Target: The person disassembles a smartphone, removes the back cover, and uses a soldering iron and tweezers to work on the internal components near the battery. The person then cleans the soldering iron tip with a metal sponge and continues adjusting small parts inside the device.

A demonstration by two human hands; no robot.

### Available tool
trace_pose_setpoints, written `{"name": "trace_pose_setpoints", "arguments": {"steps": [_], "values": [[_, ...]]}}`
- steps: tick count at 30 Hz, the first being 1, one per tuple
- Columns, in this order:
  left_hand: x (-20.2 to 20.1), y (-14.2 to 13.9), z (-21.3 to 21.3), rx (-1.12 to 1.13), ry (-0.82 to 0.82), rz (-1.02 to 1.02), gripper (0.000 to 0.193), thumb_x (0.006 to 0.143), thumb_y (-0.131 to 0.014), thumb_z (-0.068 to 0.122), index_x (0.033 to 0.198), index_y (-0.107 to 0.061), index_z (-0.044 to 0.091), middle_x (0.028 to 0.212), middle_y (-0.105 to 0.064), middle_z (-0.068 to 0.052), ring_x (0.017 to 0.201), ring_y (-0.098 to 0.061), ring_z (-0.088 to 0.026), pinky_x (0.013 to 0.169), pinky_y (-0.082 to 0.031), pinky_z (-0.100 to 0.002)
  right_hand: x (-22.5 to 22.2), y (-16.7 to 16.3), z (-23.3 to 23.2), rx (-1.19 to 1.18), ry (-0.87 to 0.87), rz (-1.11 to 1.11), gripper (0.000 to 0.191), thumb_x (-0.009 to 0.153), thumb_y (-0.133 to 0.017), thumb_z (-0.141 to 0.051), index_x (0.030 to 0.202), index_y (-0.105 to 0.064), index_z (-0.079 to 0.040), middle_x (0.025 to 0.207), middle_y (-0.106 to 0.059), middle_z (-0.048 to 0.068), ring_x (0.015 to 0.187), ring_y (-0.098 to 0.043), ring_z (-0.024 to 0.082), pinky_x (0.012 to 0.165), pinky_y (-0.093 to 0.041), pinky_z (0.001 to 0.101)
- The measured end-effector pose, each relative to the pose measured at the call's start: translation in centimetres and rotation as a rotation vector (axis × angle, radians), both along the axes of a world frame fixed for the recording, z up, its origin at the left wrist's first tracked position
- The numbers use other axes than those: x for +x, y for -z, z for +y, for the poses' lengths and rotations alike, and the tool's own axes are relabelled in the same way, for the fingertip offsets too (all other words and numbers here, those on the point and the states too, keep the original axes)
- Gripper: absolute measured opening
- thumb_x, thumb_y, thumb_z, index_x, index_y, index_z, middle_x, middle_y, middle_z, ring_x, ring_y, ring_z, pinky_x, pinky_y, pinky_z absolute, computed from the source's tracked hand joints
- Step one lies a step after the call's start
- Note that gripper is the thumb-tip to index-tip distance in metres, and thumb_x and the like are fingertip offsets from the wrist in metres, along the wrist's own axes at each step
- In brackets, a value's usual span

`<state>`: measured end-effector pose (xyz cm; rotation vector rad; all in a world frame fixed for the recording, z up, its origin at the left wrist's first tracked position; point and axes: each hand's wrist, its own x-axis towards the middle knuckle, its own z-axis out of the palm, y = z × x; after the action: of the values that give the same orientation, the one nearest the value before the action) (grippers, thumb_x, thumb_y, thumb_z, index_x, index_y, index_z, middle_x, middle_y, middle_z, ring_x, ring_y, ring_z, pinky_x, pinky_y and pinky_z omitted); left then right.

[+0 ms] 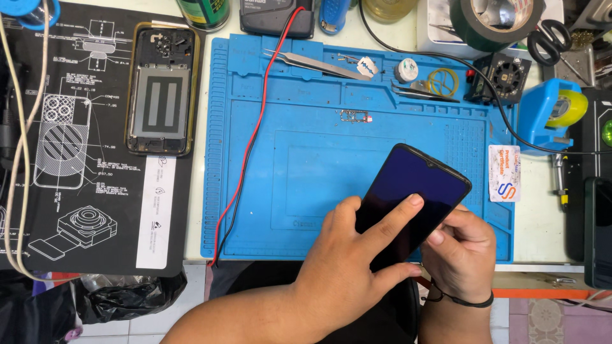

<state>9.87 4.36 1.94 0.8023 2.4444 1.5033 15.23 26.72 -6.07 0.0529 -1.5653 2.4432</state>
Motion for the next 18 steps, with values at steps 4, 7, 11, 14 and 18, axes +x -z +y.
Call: {"name": "trace_pose_setpoints", "arguments": {"steps": [4, 7, 11, 14, 18], "values": [[-0.11, -0.11, -0.02, -0.001, 0.01, -0.017, 0.085, 0.084, -0.085, 0.039, 0.157, -0.042, 0.033, 0.121, -0.049, -0.022, 0.104, -0.054, -0.037, 0.094, -0.051, -0.045, -0.04, -0.04, 0.07, 0.002, -0.008, -0.003, 0.024, 0.099, -0.068, 0.007, 0.123, -0.069, 0.008, 0.122, -0.071, 0.017, 0.112, -0.068, 0.022, 0.108, -0.053, 0.0376], [-0.17, -0.14, 0.01, -0.013, 0.011, -0.006, 0.085, 0.084, -0.086, 0.039, 0.156, -0.042, 0.033, 0.122, -0.048, -0.023, 0.104, -0.053, -0.037, 0.092, -0.051, -0.046, 0.06, 0.11, 0.21, 0.007, -0.006, 0.003, 0.023, 0.1, -0.068, 0.006, 0.123, -0.07, 0.008, 0.121, -0.071, 0.016, 0.111, -0.068, 0.021, 0.104, -0.052, 0.0341], [-0.19, -0.2, 0.01, -0.012, 0.015, -0.008, 0.085, 0.084, -0.085, 0.038, 0.157, -0.041, 0.033, 0.122, -0.049, -0.022, 0.103, -0.053, -0.037, 0.093, -0.051, -0.046, 0.14, 0.32, 0.28, 0.001, -0.011, 0.006, 0.022, 0.102, -0.069, 0.007, 0.124, -0.07, 0.009, 0.118, -0.071, 0.016, 0.106, -0.067, 0.019, 0.1, -0.052, 0.0326], [-0.24, -0.27, 0.01, -0.012, 0.011, -0.008, 0.086, 0.084, -0.086, 0.037, 0.157, -0.041, 0.033, 0.121, -0.049, -0.022, 0.103, -0.053, -0.036, 0.093, -0.051, -0.046, 0.14, 0.33, 0.22, 0.003, -0.005, 0.004, 0.022, 0.102, -0.068, 0.007, 0.124, -0.07, 0.009, 0.119, -0.071, 0.016, 0.108, -0.067, 0.019, 0.102, -0.052, 0.0332], [-0.2, -0.34, 0.06, -0.015, -0.003, 0.002, 0.085, 0.083, -0.086, 0.036, 0.156, -0.042, 0.033, 0.121, -0.049, -0.022, 0.103, -0.054, -0.037, 0.093, -0.051, -0.046, 0.05, 0.3, 0.3, 0.0, -0.003, -0.015, 0.027, 0.099, -0.067, 0.006, 0.127, -0.07, 0.006, 0.126, -0.07, 0.017, 0.116, -0.067, 0.023, 0.111, -0.051, 0.0392]]}}
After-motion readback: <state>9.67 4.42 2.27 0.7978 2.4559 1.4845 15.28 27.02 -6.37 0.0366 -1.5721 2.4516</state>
